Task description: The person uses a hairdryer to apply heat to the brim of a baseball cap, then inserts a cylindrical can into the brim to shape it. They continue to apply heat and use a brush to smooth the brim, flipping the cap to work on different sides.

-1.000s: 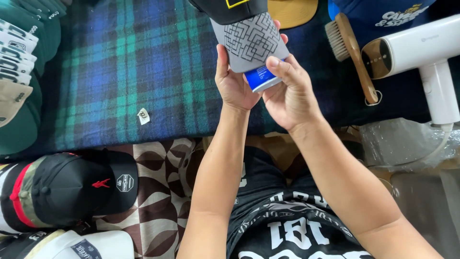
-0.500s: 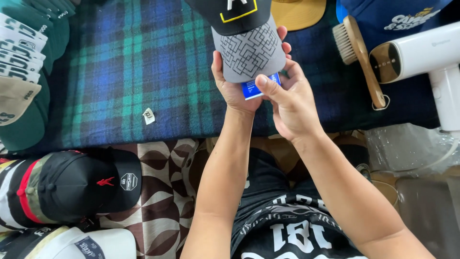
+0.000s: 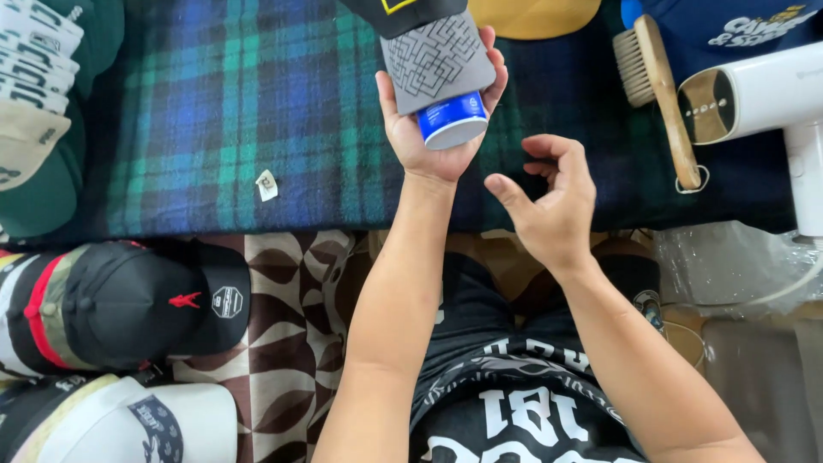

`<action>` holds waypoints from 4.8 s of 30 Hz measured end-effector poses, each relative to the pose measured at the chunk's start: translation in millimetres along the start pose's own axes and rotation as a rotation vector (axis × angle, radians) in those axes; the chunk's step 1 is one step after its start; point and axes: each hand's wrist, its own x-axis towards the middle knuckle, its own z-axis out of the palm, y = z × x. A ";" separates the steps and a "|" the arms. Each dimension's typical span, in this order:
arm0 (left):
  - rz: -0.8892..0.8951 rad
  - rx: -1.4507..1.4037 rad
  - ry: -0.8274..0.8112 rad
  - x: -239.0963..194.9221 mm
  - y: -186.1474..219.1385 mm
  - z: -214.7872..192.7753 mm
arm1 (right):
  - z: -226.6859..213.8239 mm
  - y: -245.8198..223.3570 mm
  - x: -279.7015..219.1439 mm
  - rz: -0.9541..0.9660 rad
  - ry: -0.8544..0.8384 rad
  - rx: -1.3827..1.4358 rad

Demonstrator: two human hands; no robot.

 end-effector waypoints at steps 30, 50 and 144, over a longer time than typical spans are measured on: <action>0.008 0.116 0.117 3.3 7.7 -27.5 | -8.7 6.1 -2.9 -0.088 -0.069 0.086; 0.266 0.373 0.042 1.5 -0.9 2.8 | 33.0 -8.5 45.9 -0.124 -0.067 0.008; -0.076 2.281 0.573 -48.0 25.6 67.5 | -71.3 20.8 27.6 0.576 -0.117 0.139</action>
